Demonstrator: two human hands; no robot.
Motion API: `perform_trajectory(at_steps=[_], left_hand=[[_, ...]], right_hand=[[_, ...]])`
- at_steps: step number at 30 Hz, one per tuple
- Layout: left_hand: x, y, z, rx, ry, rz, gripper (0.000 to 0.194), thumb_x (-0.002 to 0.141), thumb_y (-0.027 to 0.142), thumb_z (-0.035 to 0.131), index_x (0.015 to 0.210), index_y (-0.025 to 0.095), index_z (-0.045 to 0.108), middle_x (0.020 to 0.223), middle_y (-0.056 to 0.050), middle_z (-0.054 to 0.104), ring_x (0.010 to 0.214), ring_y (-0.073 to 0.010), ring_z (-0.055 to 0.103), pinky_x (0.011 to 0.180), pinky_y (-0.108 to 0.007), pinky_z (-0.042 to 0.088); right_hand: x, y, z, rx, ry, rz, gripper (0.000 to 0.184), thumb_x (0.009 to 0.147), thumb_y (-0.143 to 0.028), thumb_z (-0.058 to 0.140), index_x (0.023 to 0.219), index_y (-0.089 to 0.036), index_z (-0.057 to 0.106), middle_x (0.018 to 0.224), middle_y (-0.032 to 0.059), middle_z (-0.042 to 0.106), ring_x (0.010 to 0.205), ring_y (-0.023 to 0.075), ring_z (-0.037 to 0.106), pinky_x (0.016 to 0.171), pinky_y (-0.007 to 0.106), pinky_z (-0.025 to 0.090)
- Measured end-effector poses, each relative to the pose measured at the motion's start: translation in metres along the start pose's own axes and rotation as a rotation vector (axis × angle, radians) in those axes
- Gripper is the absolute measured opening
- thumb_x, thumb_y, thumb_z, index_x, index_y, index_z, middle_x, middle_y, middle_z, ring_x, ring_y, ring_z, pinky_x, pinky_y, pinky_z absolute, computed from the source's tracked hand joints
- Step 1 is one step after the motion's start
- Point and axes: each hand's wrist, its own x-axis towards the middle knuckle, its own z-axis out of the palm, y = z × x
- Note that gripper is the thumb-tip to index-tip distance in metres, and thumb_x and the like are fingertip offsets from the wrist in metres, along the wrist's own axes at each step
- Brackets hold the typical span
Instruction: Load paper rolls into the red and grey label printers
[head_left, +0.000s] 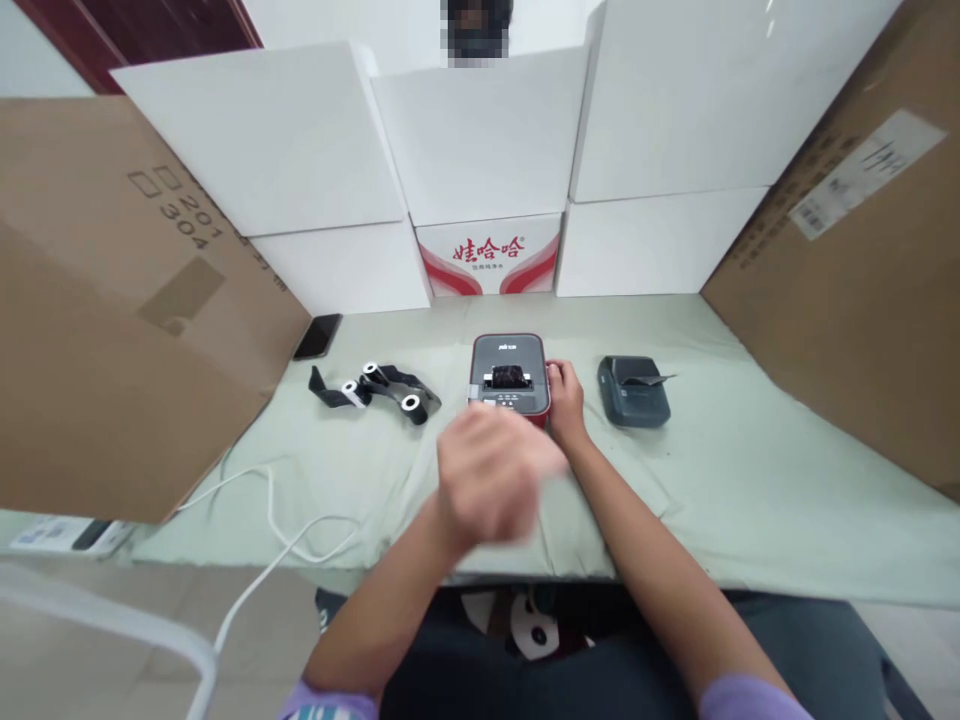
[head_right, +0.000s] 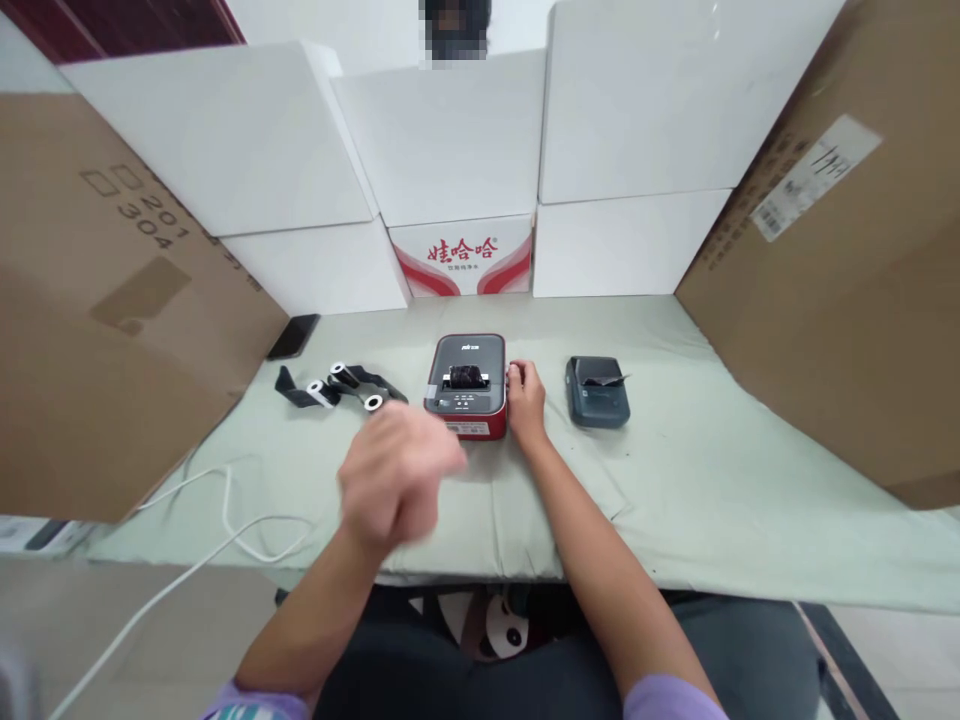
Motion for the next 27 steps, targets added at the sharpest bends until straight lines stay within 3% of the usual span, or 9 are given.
perform_trajectory(at_steps=[3, 5, 7, 9, 14, 18, 27], left_hand=[[0.005, -0.071, 0.022, -0.076, 0.088, -0.393, 0.025, 0.085, 0.019, 0.051, 0.105, 0.024, 0.066, 0.108, -0.006, 0.074, 0.106, -0.0218, 0.068, 0.096, -0.040, 0.052], [-0.001, -0.111, 0.036, -0.234, -0.001, -0.649, 0.051, 0.075, 0.018, 0.054, 0.126, 0.022, 0.060, 0.138, -0.008, 0.064, 0.133, -0.0261, 0.056, 0.115, -0.045, 0.042], [-0.010, -0.136, 0.048, -0.488, -0.031, -0.880, 0.065, 0.072, 0.019, 0.050, 0.136, 0.021, 0.054, 0.151, -0.008, 0.054, 0.145, -0.0268, 0.045, 0.121, -0.045, 0.036], [-0.018, -0.146, 0.058, -0.683, -0.017, -0.986, 0.071, 0.072, 0.022, 0.048, 0.143, 0.023, 0.050, 0.156, -0.005, 0.050, 0.149, -0.0260, 0.041, 0.124, -0.043, 0.033], [-0.028, -0.145, 0.063, -0.927, 0.054, -1.033, 0.083, 0.068, 0.022, 0.057, 0.150, 0.025, 0.045, 0.163, -0.003, 0.042, 0.151, -0.0283, 0.037, 0.123, -0.040, 0.034], [-0.032, -0.149, 0.062, -1.075, 0.055, -1.009, 0.084, 0.067, 0.021, 0.062, 0.149, 0.025, 0.048, 0.160, -0.005, 0.046, 0.147, -0.0328, 0.042, 0.119, -0.043, 0.039], [-0.042, -0.162, 0.078, -1.085, 0.146, -0.910, 0.070, 0.067, 0.020, 0.064, 0.137, 0.023, 0.059, 0.156, -0.005, 0.051, 0.149, -0.0304, 0.039, 0.121, -0.040, 0.035]], right_hand=[[0.001, 0.002, 0.001, 0.013, -0.008, -0.030, 0.039, 0.093, -0.055, 0.045, 0.100, -0.021, 0.061, 0.097, 0.0062, 0.068, 0.091, 0.0223, 0.061, 0.087, 0.035, 0.048], [0.001, 0.004, 0.001, 0.026, -0.011, -0.042, 0.040, 0.093, -0.056, 0.045, 0.101, -0.020, 0.062, 0.099, 0.0066, 0.068, 0.093, 0.0226, 0.061, 0.088, 0.036, 0.047], [0.001, 0.006, 0.002, 0.040, -0.016, -0.039, 0.041, 0.094, -0.056, 0.045, 0.103, -0.020, 0.062, 0.100, 0.0066, 0.068, 0.094, 0.0227, 0.061, 0.088, 0.036, 0.047], [0.002, 0.008, 0.002, 0.044, -0.019, -0.035, 0.041, 0.094, -0.056, 0.045, 0.104, -0.020, 0.062, 0.101, 0.0066, 0.068, 0.095, 0.0228, 0.061, 0.089, 0.036, 0.047], [0.001, 0.006, 0.000, 0.037, -0.018, -0.038, 0.041, 0.094, -0.056, 0.045, 0.104, -0.020, 0.062, 0.100, 0.0060, 0.068, 0.094, 0.0224, 0.061, 0.088, 0.035, 0.047], [0.001, 0.002, -0.001, 0.023, -0.034, -0.025, 0.040, 0.094, -0.055, 0.044, 0.103, -0.020, 0.061, 0.100, 0.0058, 0.068, 0.092, 0.0215, 0.061, 0.088, 0.034, 0.047], [0.002, 0.009, -0.001, 0.010, -0.017, -0.028, 0.043, 0.094, -0.056, 0.044, 0.106, -0.019, 0.062, 0.107, 0.0080, 0.069, 0.102, 0.0233, 0.061, 0.094, 0.037, 0.047]])
